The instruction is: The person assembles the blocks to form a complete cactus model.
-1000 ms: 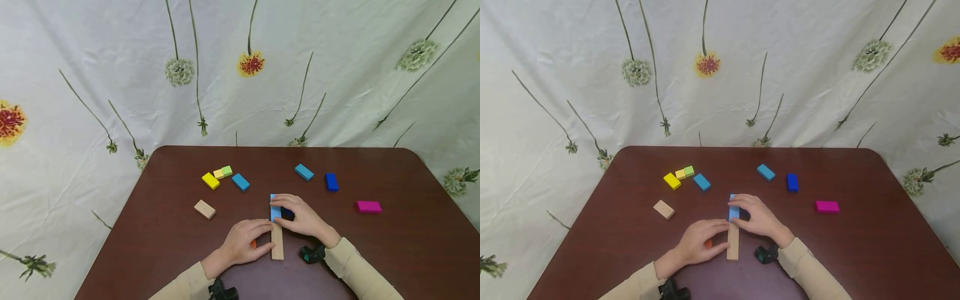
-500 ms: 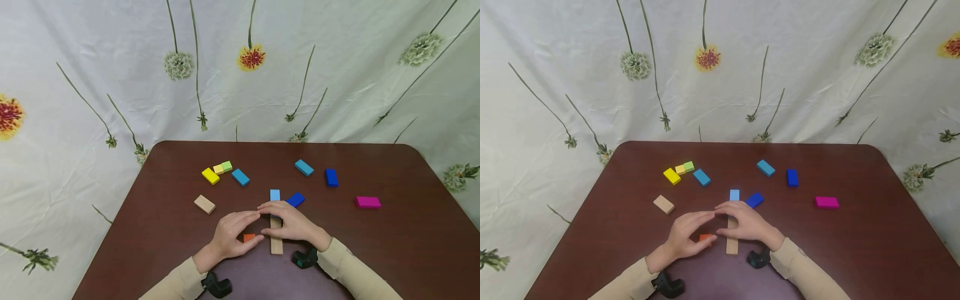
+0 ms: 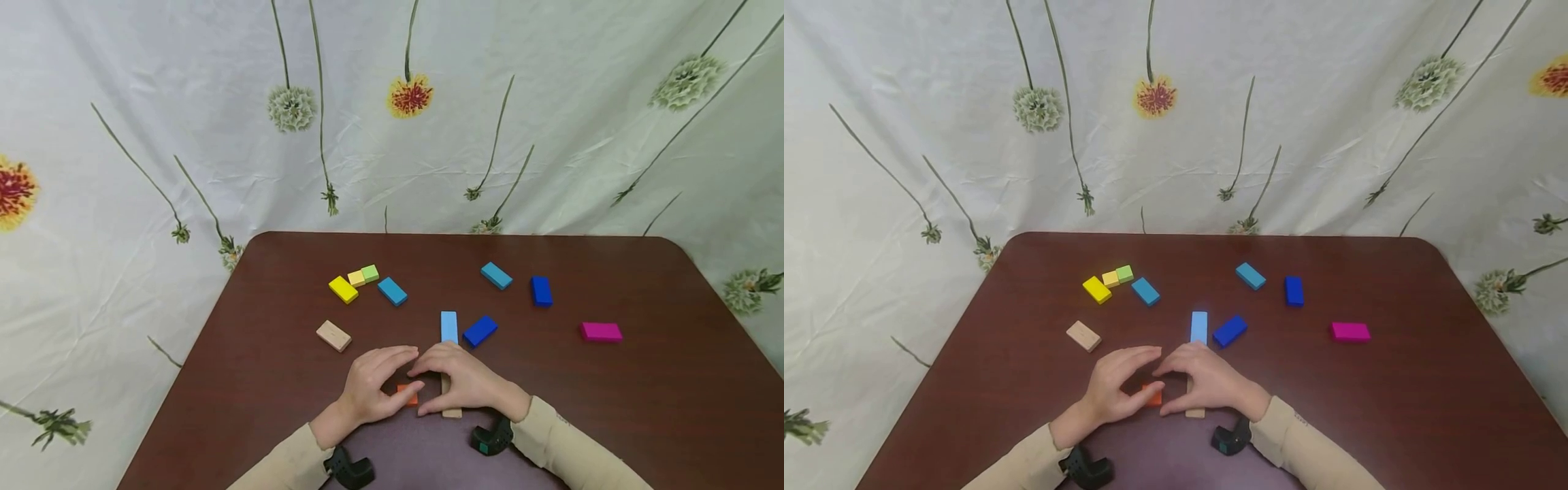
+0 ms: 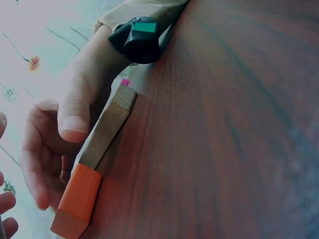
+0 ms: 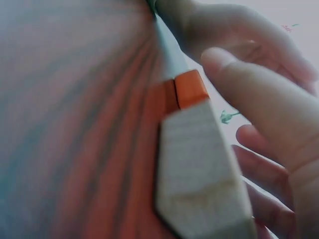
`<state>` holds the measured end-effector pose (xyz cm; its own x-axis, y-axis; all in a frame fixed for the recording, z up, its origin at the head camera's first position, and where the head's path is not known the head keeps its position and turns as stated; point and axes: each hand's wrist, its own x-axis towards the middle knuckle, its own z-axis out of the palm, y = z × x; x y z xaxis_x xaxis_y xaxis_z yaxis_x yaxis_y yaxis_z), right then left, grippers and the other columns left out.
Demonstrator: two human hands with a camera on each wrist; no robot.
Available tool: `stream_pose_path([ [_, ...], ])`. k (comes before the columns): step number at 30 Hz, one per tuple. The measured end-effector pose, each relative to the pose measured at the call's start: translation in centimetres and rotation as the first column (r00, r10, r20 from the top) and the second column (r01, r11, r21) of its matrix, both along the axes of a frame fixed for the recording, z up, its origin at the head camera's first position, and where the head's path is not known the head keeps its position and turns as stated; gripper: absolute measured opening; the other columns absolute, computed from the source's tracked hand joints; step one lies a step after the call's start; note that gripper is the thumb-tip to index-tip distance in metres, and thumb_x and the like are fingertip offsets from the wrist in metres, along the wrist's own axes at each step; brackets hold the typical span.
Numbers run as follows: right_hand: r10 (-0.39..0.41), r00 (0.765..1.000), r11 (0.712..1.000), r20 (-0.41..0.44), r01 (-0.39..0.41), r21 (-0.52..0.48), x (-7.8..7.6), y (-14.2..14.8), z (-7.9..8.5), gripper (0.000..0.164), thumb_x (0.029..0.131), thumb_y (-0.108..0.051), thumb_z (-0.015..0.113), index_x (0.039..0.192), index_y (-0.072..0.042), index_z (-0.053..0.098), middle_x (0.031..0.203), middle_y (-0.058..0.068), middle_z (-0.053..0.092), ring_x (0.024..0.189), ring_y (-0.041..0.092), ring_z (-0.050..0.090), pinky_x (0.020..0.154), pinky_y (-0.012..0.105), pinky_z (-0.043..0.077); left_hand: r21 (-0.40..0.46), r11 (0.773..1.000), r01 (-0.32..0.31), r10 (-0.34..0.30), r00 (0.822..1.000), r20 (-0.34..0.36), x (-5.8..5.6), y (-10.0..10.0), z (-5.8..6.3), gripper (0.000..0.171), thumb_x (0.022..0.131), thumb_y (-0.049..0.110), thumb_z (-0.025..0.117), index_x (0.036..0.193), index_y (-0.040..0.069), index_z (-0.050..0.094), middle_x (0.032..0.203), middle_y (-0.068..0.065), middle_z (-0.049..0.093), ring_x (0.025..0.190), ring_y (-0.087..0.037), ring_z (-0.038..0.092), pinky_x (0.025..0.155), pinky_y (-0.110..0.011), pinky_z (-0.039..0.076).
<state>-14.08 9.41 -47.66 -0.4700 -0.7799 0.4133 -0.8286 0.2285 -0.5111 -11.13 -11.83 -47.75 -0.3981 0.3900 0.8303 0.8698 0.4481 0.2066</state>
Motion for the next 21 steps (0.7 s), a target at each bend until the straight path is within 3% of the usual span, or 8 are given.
stream_pose_path([
  [10,-0.001,0.997,1.0,-0.073,0.0,-0.008,0.35,-0.56,-0.5,0.039,0.071,-0.05,0.078,0.1,-0.026,0.069,0.099,-0.02,0.062,0.1,0.002,0.052,0.089,0.029,0.037,0.013,1.0,-0.008,0.008,1.0,-0.006,-0.13,-0.1,-0.22,0.036,0.088,0.034,0.064,0.105,0.003,0.069,0.108,-0.006,0.067,0.093,-0.017,0.066,0.074,-0.031,0.054],
  [21,-0.027,0.993,0.999,-0.114,0.03,0.026,0.4,-0.59,-0.4,0.028,0.077,-0.042,0.076,0.094,-0.021,0.071,0.093,-0.015,0.063,0.096,0.005,0.054,0.091,0.03,0.038,0.006,1.0,-0.013,0.013,1.0,-0.014,-0.44,-0.39,-0.22,0.034,0.086,0.032,0.066,0.104,0.003,0.07,0.107,-0.006,0.067,0.093,-0.016,0.066,0.074,-0.031,0.054],
])
